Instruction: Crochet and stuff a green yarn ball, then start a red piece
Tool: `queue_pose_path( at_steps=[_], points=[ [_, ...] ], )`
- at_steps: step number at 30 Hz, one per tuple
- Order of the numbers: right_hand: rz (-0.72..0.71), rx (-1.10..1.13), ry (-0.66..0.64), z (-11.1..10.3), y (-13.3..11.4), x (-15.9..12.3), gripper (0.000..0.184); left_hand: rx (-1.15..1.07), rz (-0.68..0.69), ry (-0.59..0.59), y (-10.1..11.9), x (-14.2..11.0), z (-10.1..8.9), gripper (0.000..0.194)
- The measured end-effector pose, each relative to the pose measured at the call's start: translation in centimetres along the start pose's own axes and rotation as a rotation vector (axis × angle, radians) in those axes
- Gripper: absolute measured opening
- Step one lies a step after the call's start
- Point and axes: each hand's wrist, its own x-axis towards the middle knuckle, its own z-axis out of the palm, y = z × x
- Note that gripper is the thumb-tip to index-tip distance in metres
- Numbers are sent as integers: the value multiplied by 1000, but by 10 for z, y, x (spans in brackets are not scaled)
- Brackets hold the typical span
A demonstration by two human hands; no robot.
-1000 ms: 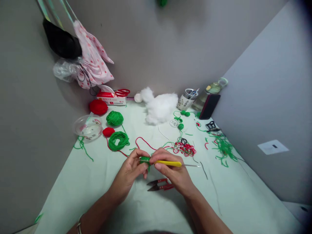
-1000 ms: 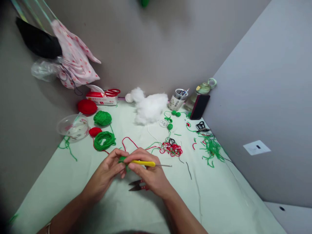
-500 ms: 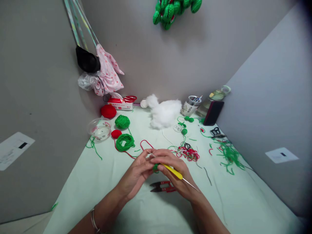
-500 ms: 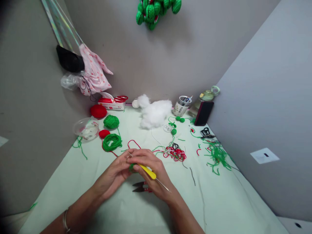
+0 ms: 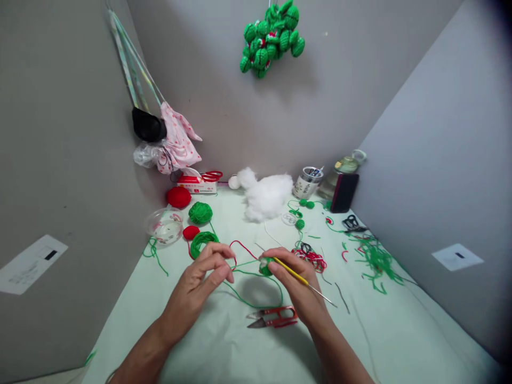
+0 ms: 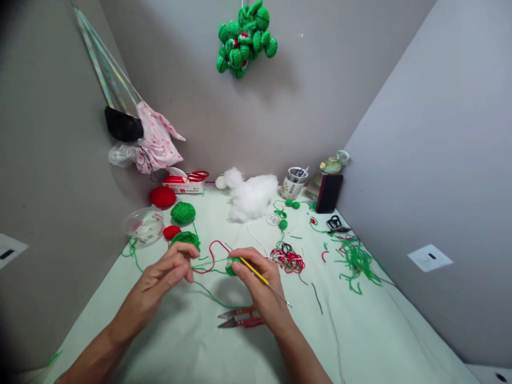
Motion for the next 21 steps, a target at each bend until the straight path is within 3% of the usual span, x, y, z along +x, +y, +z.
queue_pose_path(
  at_steps=[2,7,10,12,14,17,19,21],
  points=[
    [24,5,-16,6,-2,0,17,-201,-1,10,7,0,2,32],
    [55,41,-3,18,-5,-2,22,-979,-184,-68,32,11,23,33],
    [69,51,27,18,-7,-2,25,-994,-101,21,44,21,30,29],
    [57,56,61,16,-10,-2,26,-792,90,140,43,26,30,35],
    [31,55,106,13,-13,-2,25,-441,364,211,32,29,28,29],
    [1,44,154,13,-17,-1,25,273,722,126,7,34,25,20],
    [-4,35,155,15,-18,-1,25,657,771,119,-7,36,25,21],
    [-6,20,154,19,-16,-1,25,877,737,153,-17,39,29,24]
  ],
)
